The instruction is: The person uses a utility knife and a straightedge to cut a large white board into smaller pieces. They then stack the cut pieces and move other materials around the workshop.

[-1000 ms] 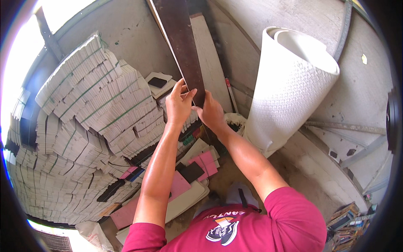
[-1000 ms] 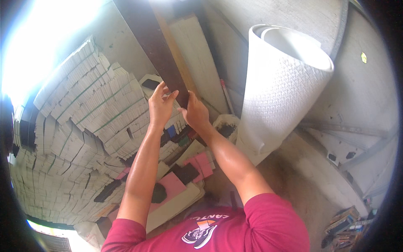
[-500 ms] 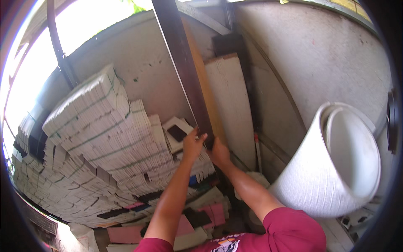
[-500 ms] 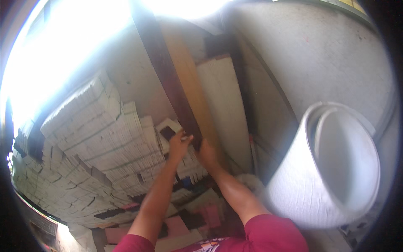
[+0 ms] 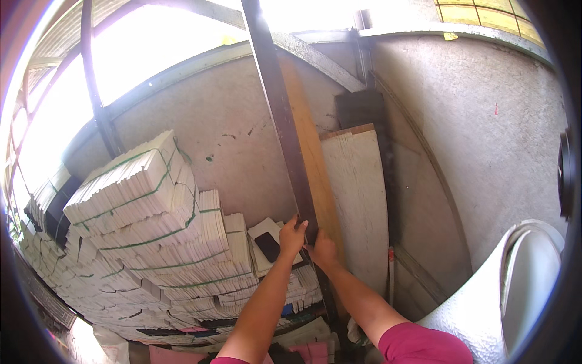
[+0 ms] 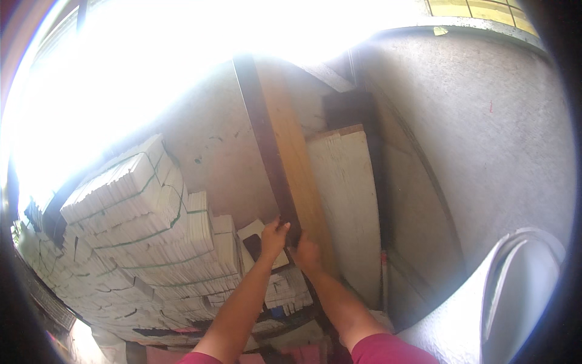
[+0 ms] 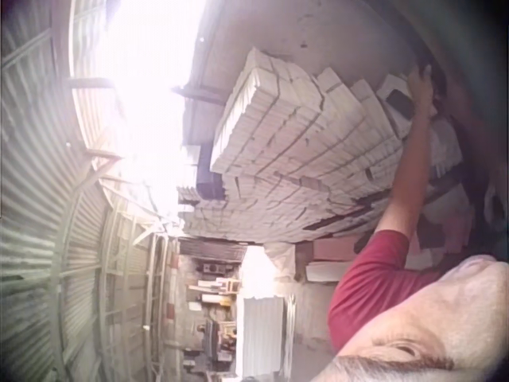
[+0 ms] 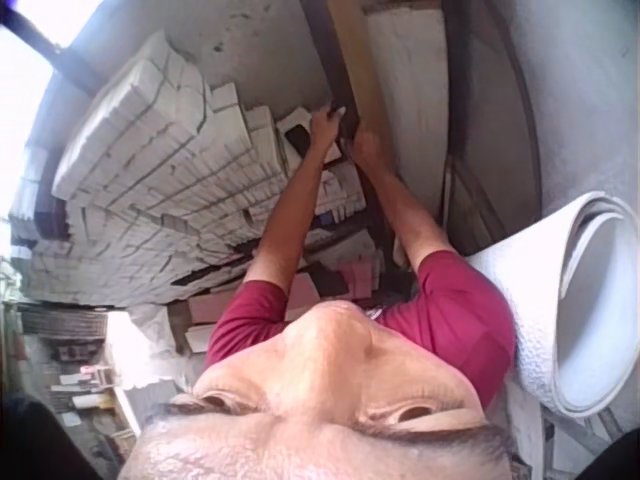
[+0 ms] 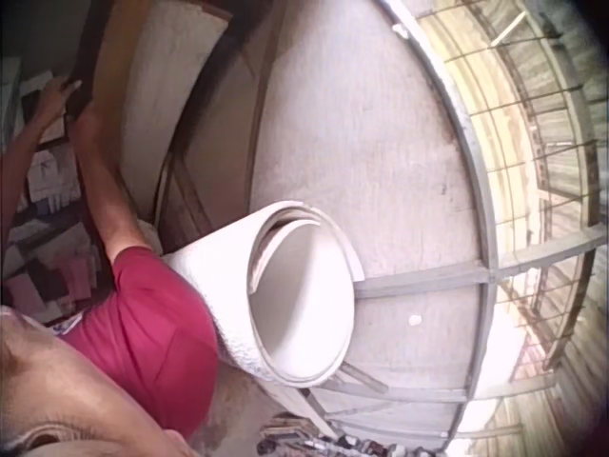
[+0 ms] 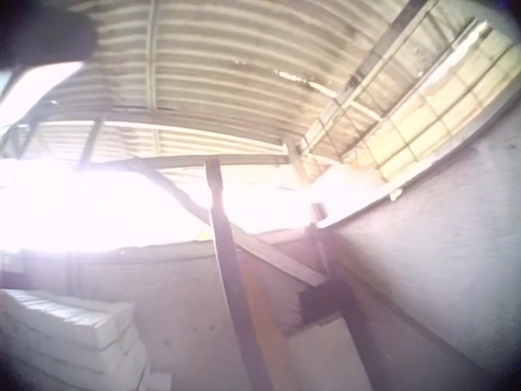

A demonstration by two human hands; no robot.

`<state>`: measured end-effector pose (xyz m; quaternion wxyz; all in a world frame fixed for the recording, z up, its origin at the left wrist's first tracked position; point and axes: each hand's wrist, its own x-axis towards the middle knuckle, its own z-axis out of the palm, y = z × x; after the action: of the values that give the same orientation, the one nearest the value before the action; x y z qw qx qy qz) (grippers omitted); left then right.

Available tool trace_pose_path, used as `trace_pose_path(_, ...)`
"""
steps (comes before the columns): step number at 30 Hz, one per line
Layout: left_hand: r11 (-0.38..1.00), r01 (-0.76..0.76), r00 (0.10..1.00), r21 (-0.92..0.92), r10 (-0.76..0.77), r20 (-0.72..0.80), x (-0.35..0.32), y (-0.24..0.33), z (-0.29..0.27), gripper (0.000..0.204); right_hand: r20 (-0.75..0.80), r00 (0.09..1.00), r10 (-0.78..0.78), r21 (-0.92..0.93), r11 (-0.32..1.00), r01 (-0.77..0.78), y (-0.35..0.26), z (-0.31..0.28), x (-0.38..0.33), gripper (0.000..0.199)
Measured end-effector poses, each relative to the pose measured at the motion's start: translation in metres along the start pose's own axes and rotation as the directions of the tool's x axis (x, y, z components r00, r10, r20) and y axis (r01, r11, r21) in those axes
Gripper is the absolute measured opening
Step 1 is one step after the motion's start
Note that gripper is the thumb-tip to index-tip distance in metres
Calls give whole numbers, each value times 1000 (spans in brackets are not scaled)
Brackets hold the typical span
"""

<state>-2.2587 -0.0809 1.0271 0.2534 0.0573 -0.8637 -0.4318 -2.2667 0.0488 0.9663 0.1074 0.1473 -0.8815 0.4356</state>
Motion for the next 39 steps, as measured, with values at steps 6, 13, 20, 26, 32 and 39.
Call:
trace_pose_path(6, 983, 164, 986, -81, -163, 23, 29, -39, 24, 69, 3, 1000, 8, -54, 999, -8, 7, 29, 37, 68)
trace_pose_path(13, 992, 117, 988, -46, -112, 111, 22, -46, 39, 76, -18, 1000, 14, -33, 999, -14, 27, 43, 59, 66)
trace_pose_path(20, 984, 170, 962, -59, -152, 226, 10, -32, 43, 87, -131, 991, 26, -3, 1000, -26, 30, 49, 61, 68)
trace_pose_path(26, 982, 182, 938, -55, -156, 310, 5, -36, 58, 93, -154, 988, 11, 42, 999, -5, 58, 47, 71, 76)
trace_pose_path(32, 982, 189, 942, -30, -173, 287, 0, -41, 60, 92, -41, 995, 94, -93, 991, -98, 36, 32, 64, 75)
trace_pose_path(39, 983, 168, 954, -77, -143, 264, -10, -28, 56, 91, -101, 993, 60, 45, 997, -56, 57, 40, 62, 79)
